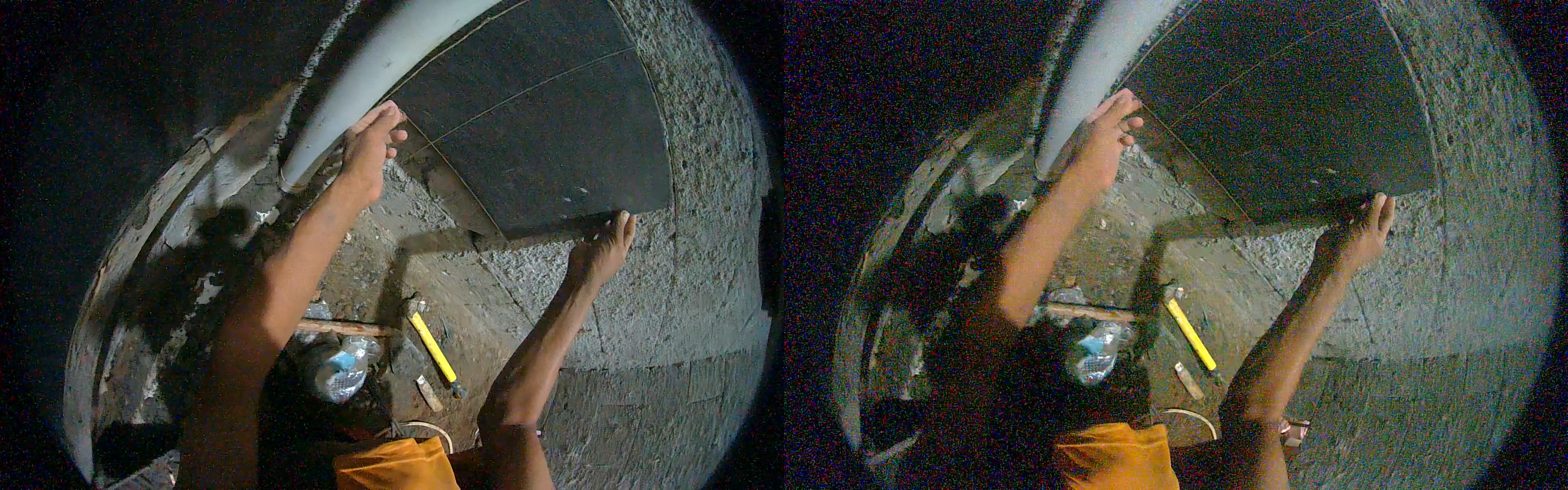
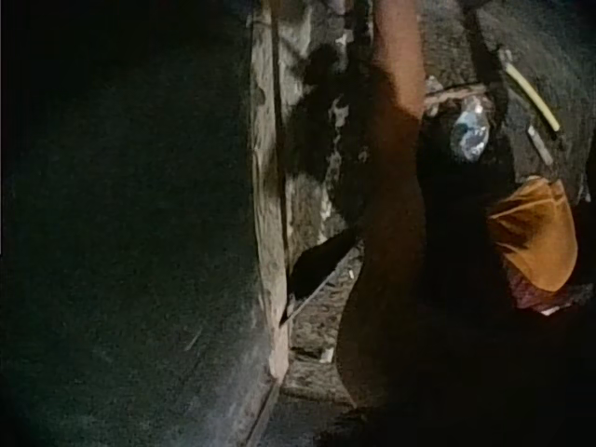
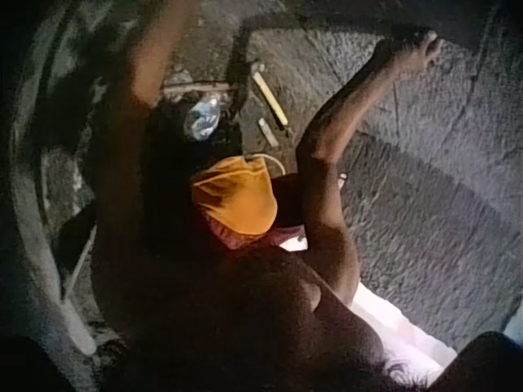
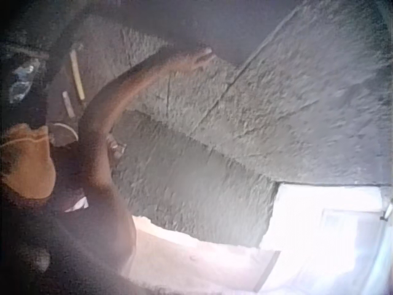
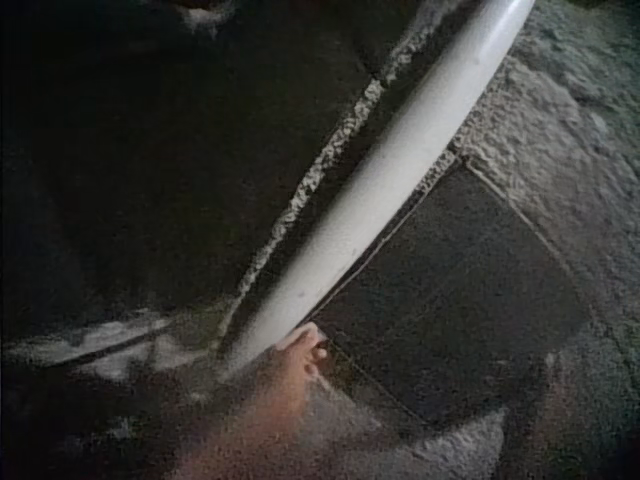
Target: The person positions a dark tile against a curved wall, aligns it with a string line, and uses a hammer to tap it into place. The person repeatedly adjusts the tile and hammers it to secure it.
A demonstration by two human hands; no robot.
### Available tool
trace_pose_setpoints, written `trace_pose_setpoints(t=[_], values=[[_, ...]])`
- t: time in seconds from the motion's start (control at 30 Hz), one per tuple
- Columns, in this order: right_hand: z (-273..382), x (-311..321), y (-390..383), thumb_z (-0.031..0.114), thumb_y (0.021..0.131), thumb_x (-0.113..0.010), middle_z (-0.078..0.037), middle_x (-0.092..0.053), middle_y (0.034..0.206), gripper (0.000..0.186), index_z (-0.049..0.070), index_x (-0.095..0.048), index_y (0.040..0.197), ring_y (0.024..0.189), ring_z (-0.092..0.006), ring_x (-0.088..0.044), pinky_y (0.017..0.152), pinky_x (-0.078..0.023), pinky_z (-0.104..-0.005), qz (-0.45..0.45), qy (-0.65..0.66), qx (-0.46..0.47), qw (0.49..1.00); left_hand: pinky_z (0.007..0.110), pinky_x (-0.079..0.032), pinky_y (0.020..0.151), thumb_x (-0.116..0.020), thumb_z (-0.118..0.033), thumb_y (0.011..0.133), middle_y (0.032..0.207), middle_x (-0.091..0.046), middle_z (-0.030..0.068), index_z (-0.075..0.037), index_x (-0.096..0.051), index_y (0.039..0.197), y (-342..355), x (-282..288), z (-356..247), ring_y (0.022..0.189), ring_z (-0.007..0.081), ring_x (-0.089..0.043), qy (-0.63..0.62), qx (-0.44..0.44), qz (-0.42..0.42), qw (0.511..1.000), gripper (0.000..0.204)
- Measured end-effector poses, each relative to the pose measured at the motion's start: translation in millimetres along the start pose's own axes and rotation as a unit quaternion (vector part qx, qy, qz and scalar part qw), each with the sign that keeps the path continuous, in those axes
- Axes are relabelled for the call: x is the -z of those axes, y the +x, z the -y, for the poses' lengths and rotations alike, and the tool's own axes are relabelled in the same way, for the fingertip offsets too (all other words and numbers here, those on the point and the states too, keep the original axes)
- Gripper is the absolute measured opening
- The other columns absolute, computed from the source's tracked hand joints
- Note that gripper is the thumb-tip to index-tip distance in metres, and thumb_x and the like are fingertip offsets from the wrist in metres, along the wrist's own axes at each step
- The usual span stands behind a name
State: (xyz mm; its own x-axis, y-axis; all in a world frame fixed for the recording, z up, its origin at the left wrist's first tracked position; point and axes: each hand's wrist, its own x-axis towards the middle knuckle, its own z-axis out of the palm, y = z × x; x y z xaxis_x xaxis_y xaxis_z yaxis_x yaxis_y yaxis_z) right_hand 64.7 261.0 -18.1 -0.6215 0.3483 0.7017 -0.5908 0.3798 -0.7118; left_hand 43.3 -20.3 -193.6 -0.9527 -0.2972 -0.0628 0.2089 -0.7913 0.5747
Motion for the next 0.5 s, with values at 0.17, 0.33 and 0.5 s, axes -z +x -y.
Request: trace_pose_setpoints(t=[0.17,0.33,0.5], values=[[12.1,-7.0,-6.8,0.022,0.089,-0.051,-0.004,-0.049,0.091,0.033,0.004,-0.047,0.116,0.081,-0.0141,-0.046,0.068,-0.04,-0.0296,-0.035,0.011,-0.029,0.999,0.022,-0.035,0.061,-0.059,-0.034,0.082,0.102,-0.058,0.0027,-0.004,-0.053,0.114,-0.3,-2.0,5.8,0.078,0.0079,-0.052,0.012,-0.009,0.007,1.0,0.043],[8.9,-14.5,-7.4,0.022,0.088,-0.054,0.001,-0.051,0.082,0.028,0.006,-0.05,0.112,0.07,-0.0092,-0.046,0.061,-0.038,-0.0241,-0.052,0.077,-0.019,0.995,0.022,-0.035,0.064,-0.057,-0.035,0.084,0.115,-0.054,0.0074,0.0,-0.043,0.126,1.3,2.0,3.8,0.083,0.0086,-0.049,0.021,-0.003,0.018,1.0,0.057],[8.7,-13.5,-6.9,0.022,0.087,-0.057,0.002,-0.052,0.082,0.035,0.007,-0.049,0.117,0.072,-0.0082,-0.046,0.062,-0.039,-0.0235,-0.03,0.109,-0.025,0.993,0.022,-0.035,0.066,-0.055,-0.036,0.085,0.118,-0.051,0.009,0.002,-0.04,0.128,2.5,5.1,1.5,0.085,0.01,-0.048,0.024,-0.009,0.034,0.999,0.059]])
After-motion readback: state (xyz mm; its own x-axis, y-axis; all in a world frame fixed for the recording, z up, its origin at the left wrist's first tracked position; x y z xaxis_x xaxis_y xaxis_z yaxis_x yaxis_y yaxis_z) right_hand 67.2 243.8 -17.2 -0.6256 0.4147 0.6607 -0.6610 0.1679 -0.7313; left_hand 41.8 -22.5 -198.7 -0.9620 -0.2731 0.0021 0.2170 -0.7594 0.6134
